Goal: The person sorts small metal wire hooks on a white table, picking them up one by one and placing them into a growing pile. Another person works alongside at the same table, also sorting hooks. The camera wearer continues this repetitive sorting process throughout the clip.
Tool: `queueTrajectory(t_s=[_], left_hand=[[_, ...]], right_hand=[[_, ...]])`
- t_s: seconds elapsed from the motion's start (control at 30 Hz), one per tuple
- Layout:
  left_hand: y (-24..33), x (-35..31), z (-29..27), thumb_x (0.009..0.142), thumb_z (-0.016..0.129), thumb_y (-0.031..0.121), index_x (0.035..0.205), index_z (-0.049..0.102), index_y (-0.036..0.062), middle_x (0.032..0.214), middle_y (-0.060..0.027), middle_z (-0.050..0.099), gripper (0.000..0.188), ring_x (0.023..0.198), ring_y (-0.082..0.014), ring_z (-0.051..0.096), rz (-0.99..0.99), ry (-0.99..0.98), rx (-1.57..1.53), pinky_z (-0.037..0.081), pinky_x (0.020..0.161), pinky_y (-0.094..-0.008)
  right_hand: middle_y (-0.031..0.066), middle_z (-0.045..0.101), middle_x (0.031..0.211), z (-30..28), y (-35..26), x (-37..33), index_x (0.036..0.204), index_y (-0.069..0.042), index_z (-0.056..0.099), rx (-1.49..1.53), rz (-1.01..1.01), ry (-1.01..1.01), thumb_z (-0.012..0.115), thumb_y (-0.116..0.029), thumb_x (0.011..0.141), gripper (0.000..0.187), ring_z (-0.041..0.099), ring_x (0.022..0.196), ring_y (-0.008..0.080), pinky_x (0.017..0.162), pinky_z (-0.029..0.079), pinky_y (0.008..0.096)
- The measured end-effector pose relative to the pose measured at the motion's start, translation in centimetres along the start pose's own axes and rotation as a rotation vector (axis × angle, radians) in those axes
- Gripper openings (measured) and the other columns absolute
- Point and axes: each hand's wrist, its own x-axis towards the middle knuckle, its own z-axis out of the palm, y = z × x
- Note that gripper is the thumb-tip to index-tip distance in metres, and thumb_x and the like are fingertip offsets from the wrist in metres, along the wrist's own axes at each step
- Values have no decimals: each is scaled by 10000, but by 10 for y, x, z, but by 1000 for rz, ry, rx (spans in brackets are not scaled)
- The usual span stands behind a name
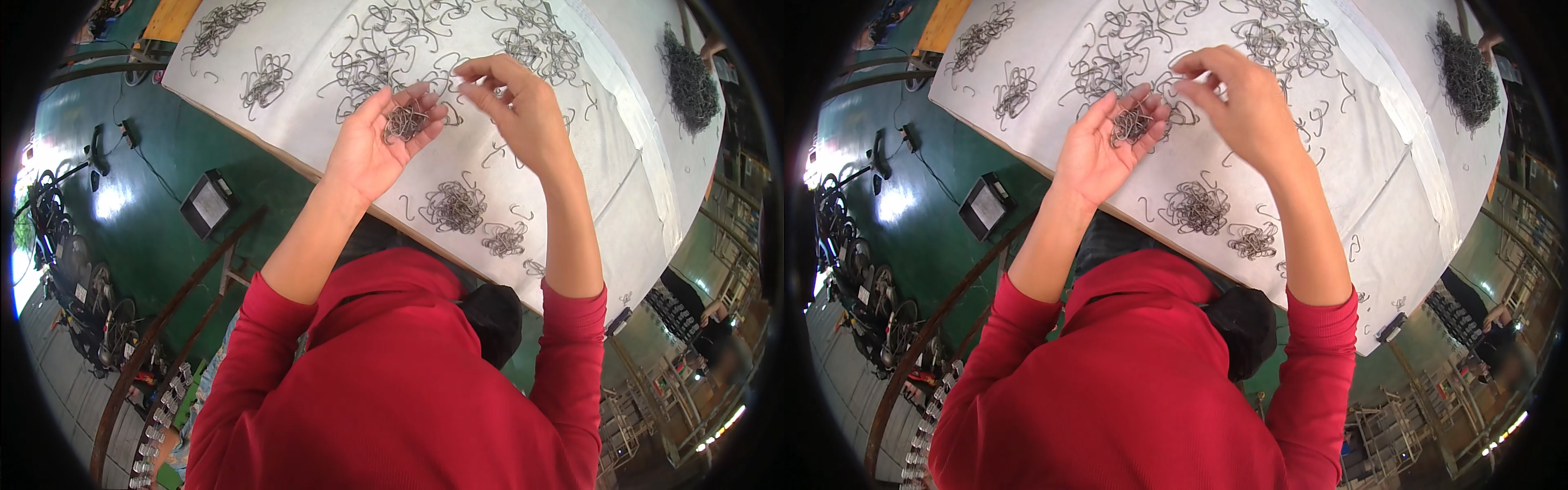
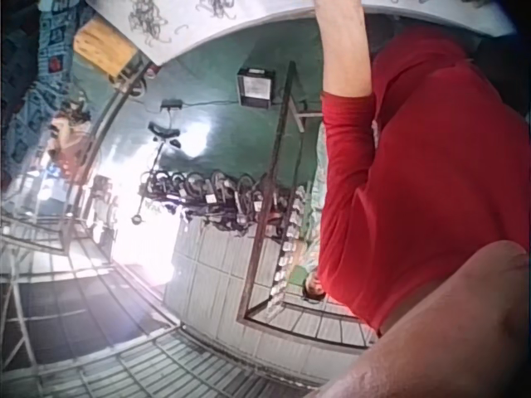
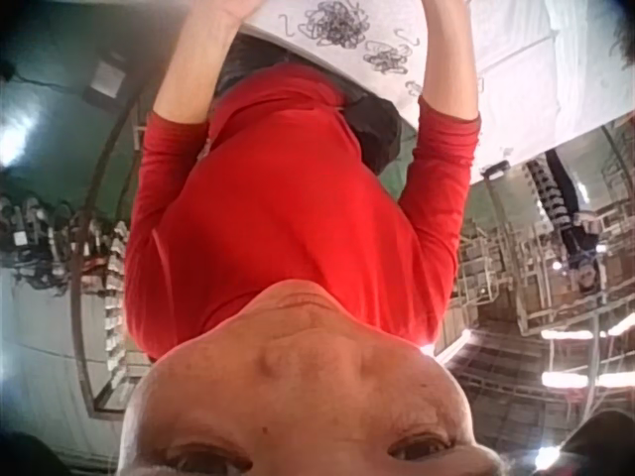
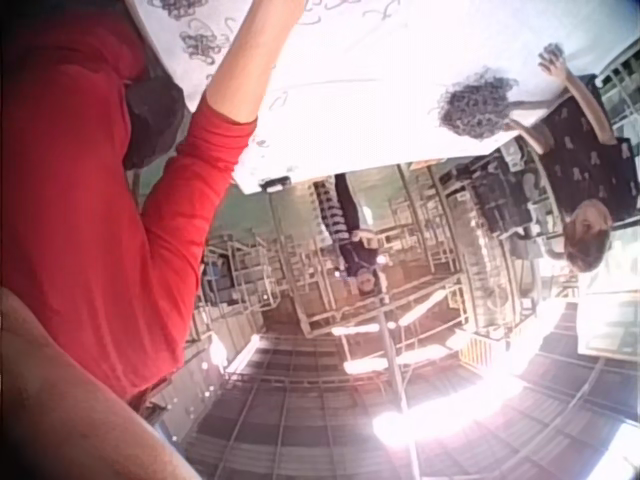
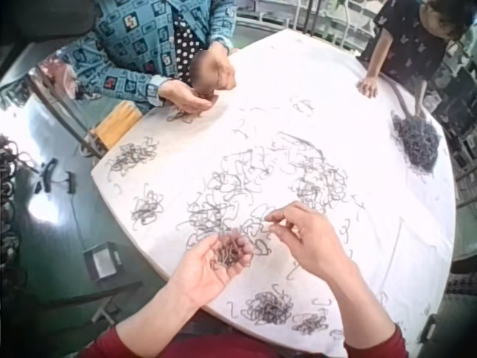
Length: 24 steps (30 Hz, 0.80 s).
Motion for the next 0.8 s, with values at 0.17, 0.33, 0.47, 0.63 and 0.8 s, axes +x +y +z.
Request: queueTrajectory(t_s=[0.17, 0.33, 0.47, 0.63, 0.8], left_hand=[[18, 1, -10, 960, 437, 181, 1188, 489, -63, 1078, -166, 576, 338, 1046, -274, 568, 52, -20, -10, 506, 911, -356], [40, -13, -28, 961, 435, 157, 1212, 476, -62, 1098, -147, 575, 336, 1044, -261, 572, 97, -49, -68, 513, 905, -351], [53, -27, -40, 956, 444, 171, 1235, 454, -73, 1127, -151, 559, 371, 1054, -254, 566, 166, 36, -69, 512, 905, -352], [61, -33, -46, 952, 453, 187, 1250, 449, -69, 1131, -151, 560, 393, 1056, -254, 567, 214, 81, -62, 514, 897, -343], [63, -39, -46, 974, 408, 169, 1239, 458, -59, 1088, -140, 586, 353, 1026, -246, 582, 205, 20, -76, 523, 889, -343]], right_hand=[[41, 586, 825, 24, 34, -5, 924, -136, 698, -199, -143, -36, 624, -13, 724, 246, 594, 728, 217, 658, 496, 328], [35, 566, 827, 19, 56, 9, 948, -185, 704, -465, -177, 97, 581, 6, 699, 338, 598, 776, 229, 708, 497, 350], [42, 561, 834, 23, 45, -2, 929, -179, 705, -304, -176, 26, 579, 1, 717, 306, 594, 751, 231, 677, 496, 362], [43, 561, 832, 33, 42, -15, 901, -155, 703, -386, -254, -34, 564, 8, 724, 279, 586, 773, 235, 695, 483, 339], [50, 567, 825, 11, 42, 1, 905, -131, 698, -391, -173, 85, 525, 52, 718, 314, 585, 759, 253, 649, 487, 356]])
